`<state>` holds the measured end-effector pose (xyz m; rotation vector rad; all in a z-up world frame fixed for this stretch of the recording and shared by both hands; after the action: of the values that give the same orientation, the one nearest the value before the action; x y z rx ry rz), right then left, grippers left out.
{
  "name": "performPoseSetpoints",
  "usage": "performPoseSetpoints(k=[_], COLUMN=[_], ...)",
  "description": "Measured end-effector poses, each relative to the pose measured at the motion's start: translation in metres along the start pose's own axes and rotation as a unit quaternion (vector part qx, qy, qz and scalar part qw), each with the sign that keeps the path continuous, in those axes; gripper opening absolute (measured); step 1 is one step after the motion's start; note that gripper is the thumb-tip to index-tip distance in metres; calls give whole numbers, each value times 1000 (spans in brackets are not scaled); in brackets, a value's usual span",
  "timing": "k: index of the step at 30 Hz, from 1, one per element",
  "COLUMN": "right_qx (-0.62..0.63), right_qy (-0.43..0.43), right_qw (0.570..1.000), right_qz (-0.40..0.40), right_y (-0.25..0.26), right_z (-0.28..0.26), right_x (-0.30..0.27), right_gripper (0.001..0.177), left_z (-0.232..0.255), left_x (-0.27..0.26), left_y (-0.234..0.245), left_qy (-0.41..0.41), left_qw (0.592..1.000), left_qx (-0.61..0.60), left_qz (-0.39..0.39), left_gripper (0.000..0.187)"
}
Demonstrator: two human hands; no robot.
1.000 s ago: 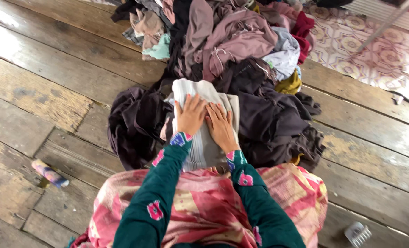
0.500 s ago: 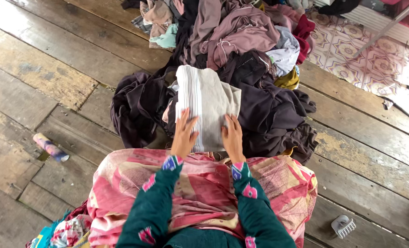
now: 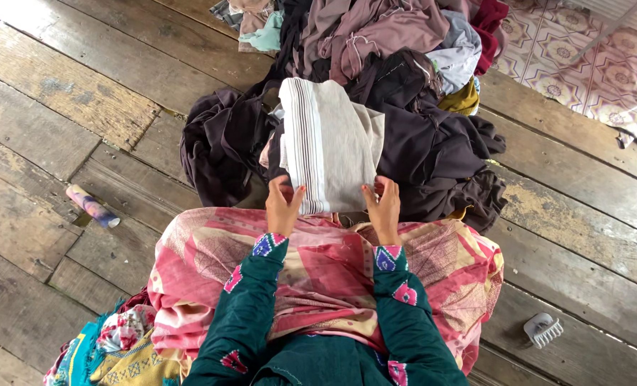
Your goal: The person folds several garments by hand, including a white shirt and dark pants, smoothing and aligning each piece before stacking them on a growing pile.
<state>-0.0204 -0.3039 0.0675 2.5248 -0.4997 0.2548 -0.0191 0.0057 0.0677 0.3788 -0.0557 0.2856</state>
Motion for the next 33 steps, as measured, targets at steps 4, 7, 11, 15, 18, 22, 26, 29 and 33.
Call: performPoseSetpoints(k=[4,7,11,15,18,22,26,29,33], right_qx=[13,135,-67,-42,-95,-147,-165,-162,-155], right_qy=[-51,-134,35,125,201,129,70,62,51], right_qw=[998,980,996,991,973,969,963,964,966], right_qz=[-18,-65,40,-20,-66,-150,-201,-201,-201], right_y=[-11,-21,9,-18,-48,-87,-107,-110,-111], right_z=[38,53,-5,-59,-93,-92,-80,-75,-69], right_x=[-4,-11,-18,-3,6,16,15,15,15], right_gripper=[47,46,46,41,51,65,68,68,66], left_z=[-2,13,77,90,93,88,75,108,105], left_x=[-7,-17,-39,-40,-42,-39,-36,-50,-48], left_y=[1,2,21,25,22,25,25,40,32], left_qy=[-14,-23,-235,-202,-190,-161,-103,-271,-249], left_qw=[999,993,966,976,978,983,992,955,967], left_qx=[-21,-51,19,16,55,62,50,111,59], left_qz=[-42,-101,-106,-80,-66,-56,-58,40,-10], left_gripper=[29,37,57,57,57,43,22,31,32])
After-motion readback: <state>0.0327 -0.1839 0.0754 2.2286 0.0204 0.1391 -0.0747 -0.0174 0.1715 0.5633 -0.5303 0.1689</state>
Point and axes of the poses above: each hand's wrist, its own x-axis towards the middle knuckle, its own y-axis out of the back of the hand, z = x × y, the point moved 10 cm from there along x, towards the middle knuckle, and after that the axes turned 3 degrees about x, right-handed, at the moved point
